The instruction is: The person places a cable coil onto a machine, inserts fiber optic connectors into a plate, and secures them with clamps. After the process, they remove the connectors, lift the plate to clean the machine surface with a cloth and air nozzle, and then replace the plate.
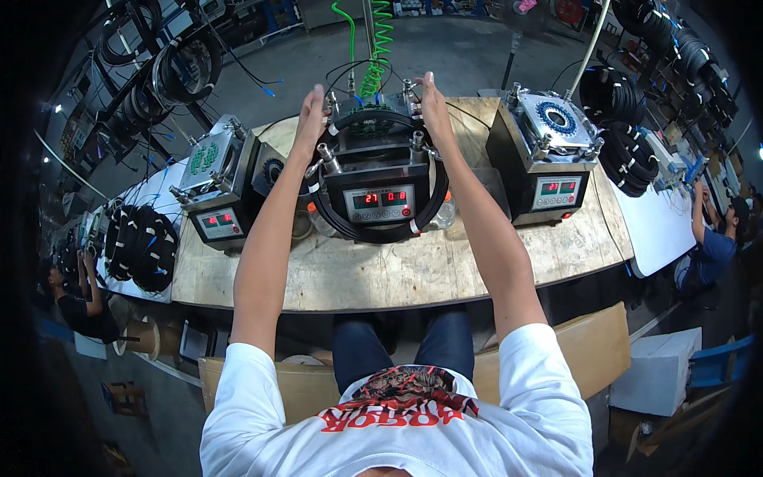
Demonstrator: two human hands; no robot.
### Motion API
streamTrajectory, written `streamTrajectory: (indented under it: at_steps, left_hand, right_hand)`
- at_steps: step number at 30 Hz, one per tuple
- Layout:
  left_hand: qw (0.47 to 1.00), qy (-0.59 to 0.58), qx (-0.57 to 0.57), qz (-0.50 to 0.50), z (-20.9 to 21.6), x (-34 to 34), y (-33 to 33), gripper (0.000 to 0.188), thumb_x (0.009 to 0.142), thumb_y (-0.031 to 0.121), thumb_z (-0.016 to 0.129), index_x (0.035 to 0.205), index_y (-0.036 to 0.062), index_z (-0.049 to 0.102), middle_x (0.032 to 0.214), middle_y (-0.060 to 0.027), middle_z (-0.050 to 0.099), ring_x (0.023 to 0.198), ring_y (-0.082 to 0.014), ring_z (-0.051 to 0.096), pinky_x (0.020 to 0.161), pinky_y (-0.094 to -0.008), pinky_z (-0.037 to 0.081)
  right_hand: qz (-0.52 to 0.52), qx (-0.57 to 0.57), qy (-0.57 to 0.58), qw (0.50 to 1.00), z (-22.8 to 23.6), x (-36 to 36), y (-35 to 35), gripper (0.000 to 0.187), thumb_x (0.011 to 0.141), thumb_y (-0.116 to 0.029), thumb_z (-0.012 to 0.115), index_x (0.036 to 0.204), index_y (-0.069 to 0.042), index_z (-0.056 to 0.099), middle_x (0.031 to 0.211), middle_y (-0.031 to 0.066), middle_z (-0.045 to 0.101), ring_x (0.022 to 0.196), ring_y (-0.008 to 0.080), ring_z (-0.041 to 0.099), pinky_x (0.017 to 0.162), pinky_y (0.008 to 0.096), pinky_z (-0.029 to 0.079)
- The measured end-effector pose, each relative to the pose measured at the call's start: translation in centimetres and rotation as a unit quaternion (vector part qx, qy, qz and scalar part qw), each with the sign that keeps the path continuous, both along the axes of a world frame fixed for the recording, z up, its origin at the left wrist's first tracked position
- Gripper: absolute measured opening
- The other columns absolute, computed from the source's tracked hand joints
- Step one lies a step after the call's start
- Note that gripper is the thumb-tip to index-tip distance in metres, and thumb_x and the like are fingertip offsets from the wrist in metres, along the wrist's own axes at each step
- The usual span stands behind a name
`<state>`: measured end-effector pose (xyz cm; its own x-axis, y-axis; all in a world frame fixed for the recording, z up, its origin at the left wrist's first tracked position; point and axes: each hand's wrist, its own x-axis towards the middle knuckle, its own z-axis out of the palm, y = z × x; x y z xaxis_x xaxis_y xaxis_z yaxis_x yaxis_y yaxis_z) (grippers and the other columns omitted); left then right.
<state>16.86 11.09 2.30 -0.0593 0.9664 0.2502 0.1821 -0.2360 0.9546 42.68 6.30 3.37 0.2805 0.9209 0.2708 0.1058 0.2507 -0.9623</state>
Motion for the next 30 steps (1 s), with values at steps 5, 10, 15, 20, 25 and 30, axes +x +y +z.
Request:
streamTrajectory:
  at_steps: [5,10,15,20,25,30]
  left_hand:
    - [0.991,-0.056,-0.123,-0.015,0.6,0.0,0.2,0.105,0.092,0.082,0.023,0.144,-0.0066,0.044,0.129,-0.0233,0.058,0.11,-0.0303,0.062,0.096,-0.037,0.046]
    - [0.987,-0.026,-0.157,-0.013,-0.1,-1.3,1.3,0.11,0.086,0.089,0.022,0.152,0.0028,0.036,0.126,-0.0307,0.059,0.104,-0.0329,0.063,0.09,-0.0392,0.048]
    - [0.986,-0.057,-0.154,0.008,-0.1,-0.3,0.5,0.103,0.091,0.083,0.022,0.133,-0.006,0.054,0.111,-0.0195,0.063,0.09,-0.0285,0.062,0.085,-0.0343,0.047]
    - [0.99,-0.046,-0.128,-0.025,-0.1,-0.5,0.6,0.105,0.091,0.084,0.02,0.143,-0.0032,0.048,0.124,-0.0237,0.06,0.11,-0.0324,0.059,0.096,-0.0404,0.044]
    - [0.988,-0.049,-0.137,-0.054,-0.6,-0.7,1.4,0.107,0.087,0.087,0.02,0.145,0.0011,0.047,0.129,-0.0275,0.058,0.11,-0.0327,0.06,0.096,-0.0404,0.044]
    - [0.987,-0.028,-0.15,-0.042,-0.9,-1.2,2.0,0.104,0.085,0.089,0.022,0.136,0.0044,0.055,0.114,-0.0247,0.064,0.089,-0.0263,0.064,0.082,-0.037,0.049]
  right_hand:
    - [0.013,-0.049,0.008,0.999,-0.7,1.2,0.9,0.091,0.095,-0.079,0.022,0.138,-0.007,0.057,0.086,0.0081,0.061,0.075,0.0156,0.055,0.069,0.0301,0.043]
    - [-0.003,-0.051,-0.035,0.998,-0.6,0.7,1.0,0.092,0.095,-0.079,0.02,0.137,-0.008,0.059,0.085,0.0089,0.062,0.068,0.0137,0.05,0.064,0.0286,0.043]
    - [0.004,-0.083,0.008,0.996,-0.5,0.9,0.4,0.092,0.095,-0.079,0.02,0.135,-0.007,0.06,0.086,0.0088,0.062,0.068,0.0133,0.05,0.063,0.0279,0.043]
    - [0.006,-0.073,0.034,0.997,-0.9,1.1,0.8,0.093,0.095,-0.078,0.02,0.133,-0.004,0.061,0.082,0.0084,0.063,0.065,0.0133,0.052,0.062,0.0271,0.043]
    - [-0.042,-0.088,-0.013,0.995,-1.2,1.4,1.4,0.095,0.097,-0.076,0.02,0.126,0.003,0.064,0.072,0.01,0.067,0.063,0.016,0.059,0.064,0.0296,0.047]
    - [-0.037,-0.082,-0.04,0.995,-1.0,1.0,1.3,0.095,0.097,-0.075,0.019,0.122,0.002,0.068,0.079,0.017,0.065,0.07,0.0242,0.062,0.069,0.0365,0.049]
